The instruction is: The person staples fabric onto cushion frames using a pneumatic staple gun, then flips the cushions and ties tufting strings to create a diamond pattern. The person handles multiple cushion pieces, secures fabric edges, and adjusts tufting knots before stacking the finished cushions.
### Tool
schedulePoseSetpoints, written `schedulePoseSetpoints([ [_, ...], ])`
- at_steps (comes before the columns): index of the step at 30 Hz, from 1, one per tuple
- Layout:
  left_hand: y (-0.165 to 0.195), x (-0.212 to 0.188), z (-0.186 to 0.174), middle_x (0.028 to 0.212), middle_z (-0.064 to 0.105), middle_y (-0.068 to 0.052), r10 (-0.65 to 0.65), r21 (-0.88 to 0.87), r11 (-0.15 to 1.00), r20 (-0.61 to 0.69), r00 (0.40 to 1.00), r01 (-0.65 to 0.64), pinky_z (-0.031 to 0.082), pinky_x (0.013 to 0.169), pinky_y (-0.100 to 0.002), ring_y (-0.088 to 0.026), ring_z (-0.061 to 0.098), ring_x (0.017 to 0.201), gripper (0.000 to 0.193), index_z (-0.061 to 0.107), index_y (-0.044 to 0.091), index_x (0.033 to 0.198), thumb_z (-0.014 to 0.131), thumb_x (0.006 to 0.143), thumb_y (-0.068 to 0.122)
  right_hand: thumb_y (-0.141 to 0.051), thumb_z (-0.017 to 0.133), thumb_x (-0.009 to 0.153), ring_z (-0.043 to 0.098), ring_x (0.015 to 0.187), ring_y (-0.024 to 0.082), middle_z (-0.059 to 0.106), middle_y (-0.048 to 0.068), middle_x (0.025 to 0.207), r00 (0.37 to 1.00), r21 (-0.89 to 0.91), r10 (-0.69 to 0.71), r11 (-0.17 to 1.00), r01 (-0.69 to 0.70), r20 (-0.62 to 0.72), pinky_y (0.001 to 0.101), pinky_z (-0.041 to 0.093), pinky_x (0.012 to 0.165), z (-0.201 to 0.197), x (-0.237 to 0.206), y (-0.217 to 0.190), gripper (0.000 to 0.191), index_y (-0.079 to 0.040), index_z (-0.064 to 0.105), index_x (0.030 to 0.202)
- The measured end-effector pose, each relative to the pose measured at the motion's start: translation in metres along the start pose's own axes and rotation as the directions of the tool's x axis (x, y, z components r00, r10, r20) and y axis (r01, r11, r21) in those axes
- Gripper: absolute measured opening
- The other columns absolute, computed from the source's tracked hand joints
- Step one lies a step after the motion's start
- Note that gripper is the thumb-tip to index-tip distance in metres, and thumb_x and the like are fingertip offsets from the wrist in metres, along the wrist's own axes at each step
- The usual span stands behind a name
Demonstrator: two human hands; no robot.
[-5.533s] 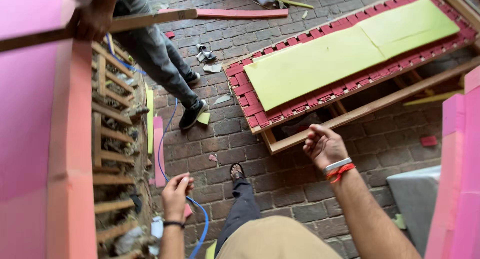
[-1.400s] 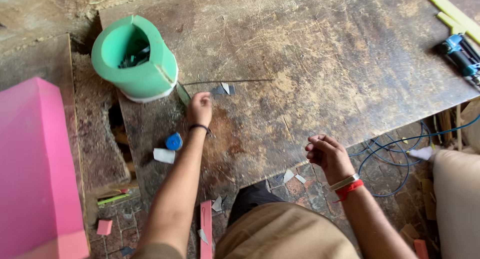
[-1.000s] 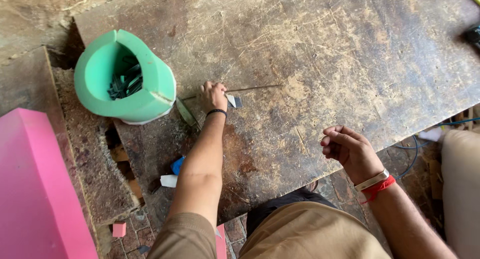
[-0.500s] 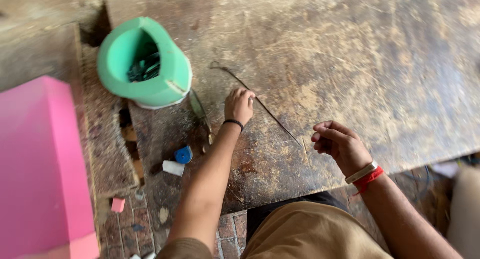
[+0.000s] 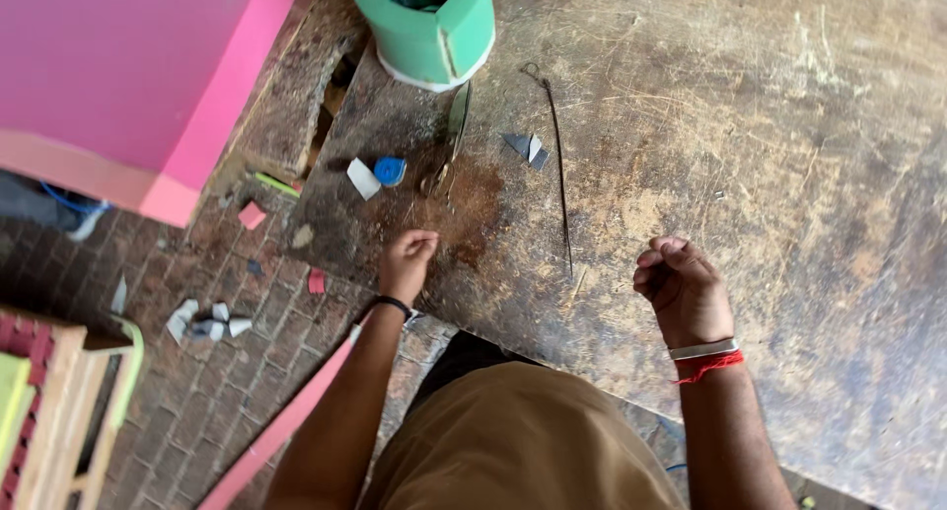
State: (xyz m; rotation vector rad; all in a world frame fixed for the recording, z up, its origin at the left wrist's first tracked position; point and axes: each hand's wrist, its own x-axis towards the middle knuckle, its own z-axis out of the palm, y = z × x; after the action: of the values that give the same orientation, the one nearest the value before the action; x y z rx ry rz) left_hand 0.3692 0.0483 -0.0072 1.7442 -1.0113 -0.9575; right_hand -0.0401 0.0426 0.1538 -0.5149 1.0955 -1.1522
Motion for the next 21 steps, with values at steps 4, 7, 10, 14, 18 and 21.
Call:
schedulePoseSetpoints([
  [4,0.000,-0.023,-0.020,0.109,0.078,-0.009,0.002,-0.127,0.992,-0.109,0.994,-0.015,0.059,0.087,-0.031,-0.018,0.074,0.100,0.013,0.074,0.004,0.105,0.073,0.094,0.011,-0.018,0.061,0.102,0.067,0.078,0.018,0.071,0.004,0.087,0.999,-0.066,0.036,0.997,-0.036,-0.008,0.0338,0.056,0.078,-0.016,0.005,0.004,0.011,-0.008,0.065,0.107],
  [7,0.013,-0.027,-0.024,0.110,0.078,-0.008,-0.034,-0.139,0.990,-0.159,0.987,0.012,0.062,0.087,-0.032,-0.018,0.075,0.101,0.010,0.074,0.007,0.102,0.072,0.093,0.011,-0.019,0.060,0.103,0.067,0.078,0.017,0.071,0.004,0.088,0.998,-0.073,0.043,0.997,-0.039,0.054,0.0333,0.056,0.077,-0.013,0.006,0.001,0.012,-0.009,0.065,0.106],
  [10,0.032,-0.022,-0.021,0.110,0.078,-0.008,-0.016,-0.137,0.991,-0.168,0.986,-0.007,0.063,0.088,-0.035,-0.018,0.075,0.102,0.009,0.073,0.011,0.101,0.072,0.093,0.013,-0.017,0.060,0.102,0.068,0.078,0.017,0.072,0.005,0.089,0.996,-0.113,0.034,0.993,-0.024,0.087,0.0333,0.056,0.078,0.003,0.009,-0.004,0.012,-0.009,0.066,0.107],
  [14,0.060,0.005,-0.024,0.110,0.077,-0.007,0.078,-0.084,0.992,-0.137,0.988,-0.090,0.064,0.086,-0.035,-0.018,0.075,0.101,0.007,0.072,0.013,0.100,0.072,0.093,0.016,-0.014,0.060,0.102,0.068,0.078,0.018,0.071,0.006,0.089,0.992,-0.154,0.034,0.988,-0.015,0.123,0.0339,0.056,0.078,0.035,0.018,-0.001,0.009,-0.008,0.065,0.106],
  [18,0.086,0.059,-0.038,0.112,0.078,-0.005,0.231,0.042,0.973,-0.139,0.963,-0.228,0.064,0.082,-0.035,-0.017,0.075,0.100,0.005,0.072,0.014,0.099,0.069,0.097,0.018,-0.012,0.060,0.100,0.068,0.078,0.019,0.071,0.007,0.089,0.991,-0.214,0.029,0.977,-0.001,0.129,0.0333,0.054,0.075,0.068,0.023,0.011,0.011,-0.006,0.066,0.108],
  [21,0.106,0.112,-0.053,0.124,0.074,-0.003,0.328,0.129,0.941,-0.117,0.937,-0.314,0.061,0.087,-0.039,-0.020,0.072,0.107,0.009,0.068,0.015,0.108,0.070,0.099,0.016,-0.013,0.060,0.100,0.067,0.078,0.018,0.072,0.007,0.090,0.993,-0.217,0.019,0.976,0.008,0.120,0.0326,0.054,0.075,0.094,0.026,0.019,0.013,-0.006,0.066,0.109],
])
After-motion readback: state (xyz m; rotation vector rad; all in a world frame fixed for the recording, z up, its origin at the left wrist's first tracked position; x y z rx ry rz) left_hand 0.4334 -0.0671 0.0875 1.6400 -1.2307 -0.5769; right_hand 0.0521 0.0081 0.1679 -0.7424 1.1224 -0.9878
